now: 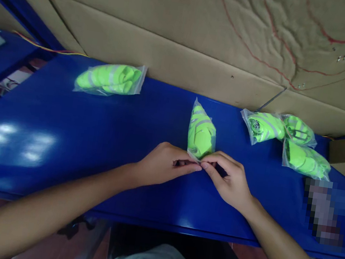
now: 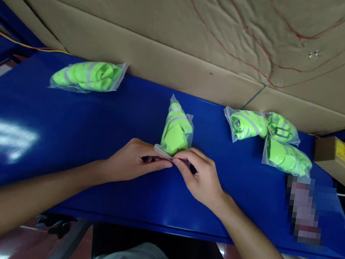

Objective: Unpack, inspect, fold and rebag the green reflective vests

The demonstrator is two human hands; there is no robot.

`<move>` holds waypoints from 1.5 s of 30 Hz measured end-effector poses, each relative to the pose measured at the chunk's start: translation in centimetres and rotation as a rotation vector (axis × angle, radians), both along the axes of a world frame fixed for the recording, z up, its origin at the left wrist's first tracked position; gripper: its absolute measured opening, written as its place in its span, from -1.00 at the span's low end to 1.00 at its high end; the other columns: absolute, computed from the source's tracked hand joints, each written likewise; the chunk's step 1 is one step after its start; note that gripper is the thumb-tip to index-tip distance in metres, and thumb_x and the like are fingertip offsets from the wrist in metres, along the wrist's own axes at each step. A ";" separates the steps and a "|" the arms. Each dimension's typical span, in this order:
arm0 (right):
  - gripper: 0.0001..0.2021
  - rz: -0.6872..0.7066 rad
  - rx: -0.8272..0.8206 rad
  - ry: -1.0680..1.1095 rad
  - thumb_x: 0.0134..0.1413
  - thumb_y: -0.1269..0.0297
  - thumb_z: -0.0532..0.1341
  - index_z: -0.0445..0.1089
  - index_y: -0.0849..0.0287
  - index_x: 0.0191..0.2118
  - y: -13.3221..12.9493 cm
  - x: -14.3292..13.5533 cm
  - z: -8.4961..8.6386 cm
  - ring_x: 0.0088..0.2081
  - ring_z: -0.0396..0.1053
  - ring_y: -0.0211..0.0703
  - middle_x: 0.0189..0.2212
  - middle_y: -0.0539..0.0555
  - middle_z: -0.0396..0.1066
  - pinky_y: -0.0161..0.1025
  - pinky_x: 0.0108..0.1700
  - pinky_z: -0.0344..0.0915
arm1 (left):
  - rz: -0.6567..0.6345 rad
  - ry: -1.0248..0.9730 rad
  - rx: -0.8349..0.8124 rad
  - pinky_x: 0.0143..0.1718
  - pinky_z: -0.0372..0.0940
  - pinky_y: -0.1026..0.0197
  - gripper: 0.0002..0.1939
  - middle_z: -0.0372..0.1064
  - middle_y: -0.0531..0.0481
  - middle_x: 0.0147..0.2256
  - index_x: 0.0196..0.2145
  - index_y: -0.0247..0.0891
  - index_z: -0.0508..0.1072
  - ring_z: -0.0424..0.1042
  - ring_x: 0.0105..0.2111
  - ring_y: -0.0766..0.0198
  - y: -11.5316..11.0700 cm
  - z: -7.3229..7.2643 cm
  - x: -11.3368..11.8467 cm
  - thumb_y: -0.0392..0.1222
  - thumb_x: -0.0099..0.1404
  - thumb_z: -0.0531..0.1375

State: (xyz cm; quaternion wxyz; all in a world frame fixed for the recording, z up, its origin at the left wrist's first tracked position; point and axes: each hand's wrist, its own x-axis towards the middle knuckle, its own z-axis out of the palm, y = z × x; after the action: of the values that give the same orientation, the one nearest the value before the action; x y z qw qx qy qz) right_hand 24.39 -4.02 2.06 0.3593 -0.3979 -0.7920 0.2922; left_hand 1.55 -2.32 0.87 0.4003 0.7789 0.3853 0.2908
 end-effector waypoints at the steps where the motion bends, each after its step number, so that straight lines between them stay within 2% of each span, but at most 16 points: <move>1: -0.93 0.005 0.003 -0.011 0.38 0.34 0.24 0.50 0.13 -0.14 0.0 0.0 0.0 -0.23 0.49 -0.21 -0.27 0.04 0.52 -0.25 -0.17 0.43 | 0.001 0.001 0.006 -0.46 0.15 0.32 -0.68 0.57 0.04 -0.47 -0.23 -0.18 0.69 0.37 -0.55 0.38 0.0 0.0 0.0 0.07 0.42 0.24; 7: -0.93 -0.014 0.053 -0.052 0.39 0.38 0.21 0.46 0.12 -0.13 -0.4 -0.2 0.1 -0.25 0.45 -0.23 -0.28 0.02 0.48 -0.25 -0.18 0.39 | -0.009 0.004 0.076 -0.45 0.15 0.32 -0.66 0.51 0.03 -0.52 -0.31 -0.28 0.64 0.36 -0.57 0.39 0.0 0.4 -0.1 -0.03 0.47 0.17; 17: -0.92 -0.054 0.131 -0.077 0.39 0.43 0.17 0.38 0.13 -0.16 -0.6 -0.4 0.2 -0.29 0.36 -0.22 -0.34 0.01 0.38 -0.23 -0.22 0.33 | -0.064 0.027 0.036 -0.45 0.21 0.32 -0.71 0.60 0.00 -0.39 -0.27 -0.18 0.66 0.41 -0.53 0.35 0.2 0.5 -0.7 -0.02 0.45 0.19; 21: -0.92 -0.065 0.130 -0.053 0.39 0.43 0.17 0.37 0.12 -0.15 -0.7 -0.5 0.2 -0.29 0.37 -0.21 -0.33 0.01 0.37 -0.22 -0.23 0.33 | -0.107 -0.013 0.108 -0.44 0.24 0.34 -0.72 0.62 0.00 -0.37 -0.24 -0.20 0.67 0.47 -0.51 0.37 0.2 0.6 -0.7 -0.08 0.47 0.17; 27: -0.91 -0.080 0.156 -0.036 0.36 0.46 0.20 0.36 0.11 -0.15 -1.0 -0.6 0.3 -0.27 0.38 -0.23 -0.30 0.01 0.38 -0.24 -0.20 0.34 | -0.121 -0.113 0.255 -0.51 0.22 0.41 -0.75 0.60 0.02 -0.45 -0.27 -0.28 0.65 0.44 -0.58 0.45 0.1 0.7 -0.7 -0.18 0.47 0.19; 30: -0.88 -0.091 0.171 -0.033 0.35 0.49 0.20 0.36 0.11 -0.14 -1.1 -0.6 0.5 -0.25 0.38 -0.25 -0.29 0.00 0.38 -0.25 -0.18 0.33 | -0.118 -0.131 0.269 -0.55 0.18 0.42 -0.77 0.56 0.05 -0.51 -0.28 -0.31 0.64 0.38 -0.63 0.47 0.0 0.9 -0.6 -0.21 0.46 0.21; 37: -0.86 -0.116 0.176 -0.027 0.34 0.52 0.19 0.35 0.11 -0.15 -1.3 -0.8 0.8 -0.24 0.37 -0.26 -0.28 -0.01 0.38 -0.26 -0.16 0.32 | -0.118 -0.141 0.263 -0.50 0.27 0.41 -0.73 0.55 0.02 -0.52 -0.33 -0.31 0.62 0.45 -0.59 0.42 -0.2 1.1 -0.6 -0.19 0.48 0.18; 45: -0.87 -0.139 0.181 -0.036 0.35 0.52 0.19 0.35 0.11 -0.16 -1.7 -1.1 0.9 -0.26 0.37 -0.28 -0.29 -0.02 0.38 -0.28 -0.19 0.31 | -0.133 -0.163 0.285 -0.52 0.22 0.40 -0.74 0.50 0.04 -0.56 -0.32 -0.29 0.60 0.41 -0.62 0.43 -0.3 1.4 -0.6 -0.18 0.49 0.17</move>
State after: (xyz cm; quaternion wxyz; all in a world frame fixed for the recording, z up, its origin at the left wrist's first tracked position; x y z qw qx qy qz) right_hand 23.33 -5.71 2.91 0.3988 -0.4228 -0.7920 0.1869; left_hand 0.96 -2.59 2.29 0.3342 0.8253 0.2540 0.3777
